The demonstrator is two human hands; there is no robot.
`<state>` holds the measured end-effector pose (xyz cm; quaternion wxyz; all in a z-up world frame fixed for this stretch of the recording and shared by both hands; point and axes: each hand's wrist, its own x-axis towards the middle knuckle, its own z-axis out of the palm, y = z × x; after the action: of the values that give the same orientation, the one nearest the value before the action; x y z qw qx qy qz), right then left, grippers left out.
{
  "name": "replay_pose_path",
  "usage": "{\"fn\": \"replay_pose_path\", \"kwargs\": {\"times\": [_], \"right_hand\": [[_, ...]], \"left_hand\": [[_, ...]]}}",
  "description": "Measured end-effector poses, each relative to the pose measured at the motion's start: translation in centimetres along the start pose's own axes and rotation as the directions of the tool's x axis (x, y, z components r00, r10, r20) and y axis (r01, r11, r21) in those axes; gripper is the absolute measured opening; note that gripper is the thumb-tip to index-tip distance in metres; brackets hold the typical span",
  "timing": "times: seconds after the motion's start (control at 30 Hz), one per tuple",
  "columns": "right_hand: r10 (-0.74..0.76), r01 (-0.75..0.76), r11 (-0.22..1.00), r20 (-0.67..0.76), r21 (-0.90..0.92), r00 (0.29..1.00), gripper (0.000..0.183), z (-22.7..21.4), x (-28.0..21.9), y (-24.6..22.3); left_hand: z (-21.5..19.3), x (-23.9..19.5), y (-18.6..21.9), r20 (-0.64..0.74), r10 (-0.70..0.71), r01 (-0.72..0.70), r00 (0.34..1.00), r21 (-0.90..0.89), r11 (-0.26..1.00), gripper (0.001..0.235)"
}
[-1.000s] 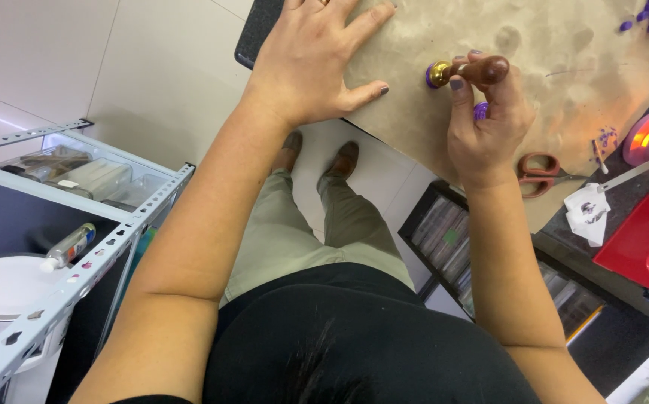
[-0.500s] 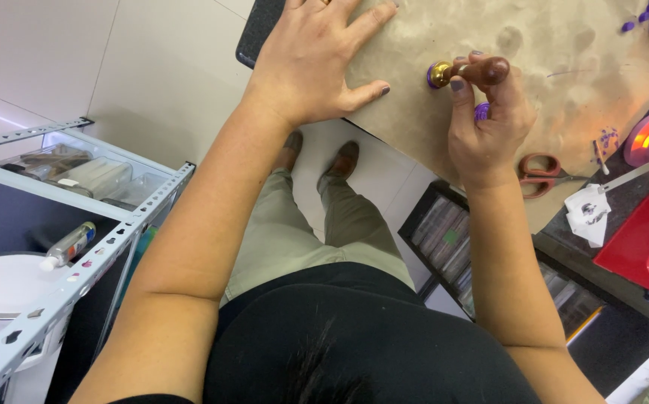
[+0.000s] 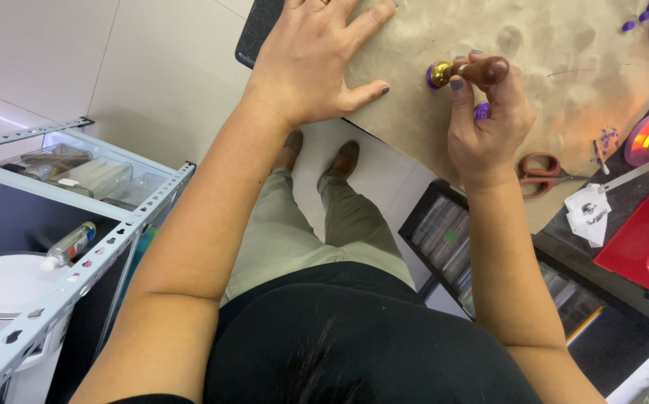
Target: Melting wax beads over a candle, pouring the wax, and using a stamp to create decorative seals, followed by organizing the seals.
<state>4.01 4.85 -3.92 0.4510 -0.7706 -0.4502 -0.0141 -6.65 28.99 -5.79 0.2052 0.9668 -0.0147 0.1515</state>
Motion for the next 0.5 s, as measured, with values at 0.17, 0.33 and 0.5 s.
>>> {"fn": "replay_pose_path", "kwargs": {"times": [0.17,0.33,0.5], "right_hand": [[0.010,-0.010,1.000,0.006,0.000,1.000,0.011,-0.05,0.11,-0.26],[0.006,-0.006,1.000,-0.004,0.012,1.000,0.007,0.07,0.06,-0.17],[-0.002,0.002,1.000,0.003,0.010,1.000,0.012,0.03,0.05,-0.13]], "left_hand": [[-0.19,0.04,0.06,-0.003,-0.003,0.003,1.000,-0.025,1.000,0.073],[-0.21,0.06,0.03,-0.008,0.003,-0.004,1.000,-0.014,1.000,0.073],[-0.18,0.04,0.05,0.004,-0.005,0.005,1.000,-0.020,1.000,0.074]]}}
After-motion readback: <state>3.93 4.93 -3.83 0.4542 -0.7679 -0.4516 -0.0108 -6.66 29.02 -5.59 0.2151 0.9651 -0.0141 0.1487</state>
